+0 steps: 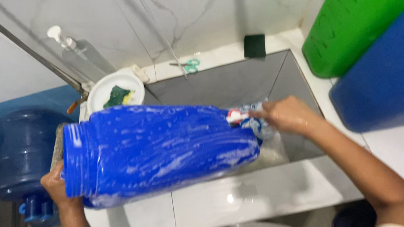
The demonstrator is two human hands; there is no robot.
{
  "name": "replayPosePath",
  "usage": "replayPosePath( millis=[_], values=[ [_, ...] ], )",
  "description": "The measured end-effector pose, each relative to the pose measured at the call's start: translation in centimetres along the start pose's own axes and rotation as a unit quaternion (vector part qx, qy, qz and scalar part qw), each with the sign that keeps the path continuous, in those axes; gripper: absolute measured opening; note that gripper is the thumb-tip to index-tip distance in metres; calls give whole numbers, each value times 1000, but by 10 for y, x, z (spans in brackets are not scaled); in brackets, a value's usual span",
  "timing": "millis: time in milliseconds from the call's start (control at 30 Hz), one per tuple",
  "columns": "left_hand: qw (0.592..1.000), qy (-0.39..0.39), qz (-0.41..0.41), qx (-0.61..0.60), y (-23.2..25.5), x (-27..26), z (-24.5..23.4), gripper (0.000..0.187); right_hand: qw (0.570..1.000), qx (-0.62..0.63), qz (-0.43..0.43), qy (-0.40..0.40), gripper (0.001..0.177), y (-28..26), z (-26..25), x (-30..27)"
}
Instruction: The person removes a label from a blue plastic container using scissors, then washes the container and its lid with a sponge and a brush under running water. The person rinses the container thoroughly and places the lid back on.
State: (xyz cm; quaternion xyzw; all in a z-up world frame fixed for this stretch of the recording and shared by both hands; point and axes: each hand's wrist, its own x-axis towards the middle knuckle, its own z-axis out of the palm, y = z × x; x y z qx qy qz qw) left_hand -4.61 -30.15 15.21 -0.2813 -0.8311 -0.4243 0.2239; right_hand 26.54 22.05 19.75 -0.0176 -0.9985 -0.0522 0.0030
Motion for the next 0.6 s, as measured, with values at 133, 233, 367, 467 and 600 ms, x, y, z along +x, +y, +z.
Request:
replayPosePath(
  millis=[133, 233, 367, 467, 600],
  values=[
    [1000, -8, 9, -19, -1, -7, -6, 21, 993, -4, 30, -116, 58, -18, -12, 1],
    [998, 0, 61, 12, -9, -5, -4, 23, 991, 4, 9, -134, 55, -20, -22, 4],
    [999, 5, 23, 26, -27, -12, -5, 29, 996, 7, 24, -91, 55, -27, -29, 9],
    [999, 1, 48, 11, -43, -16, -10, 27, 994, 53, 40, -88, 52, -29, -29, 15],
    [996, 12, 85, 16, -60, -16, -9, 23, 984, 104, 103, -102, 40, -1, -19, 25]
  ],
)
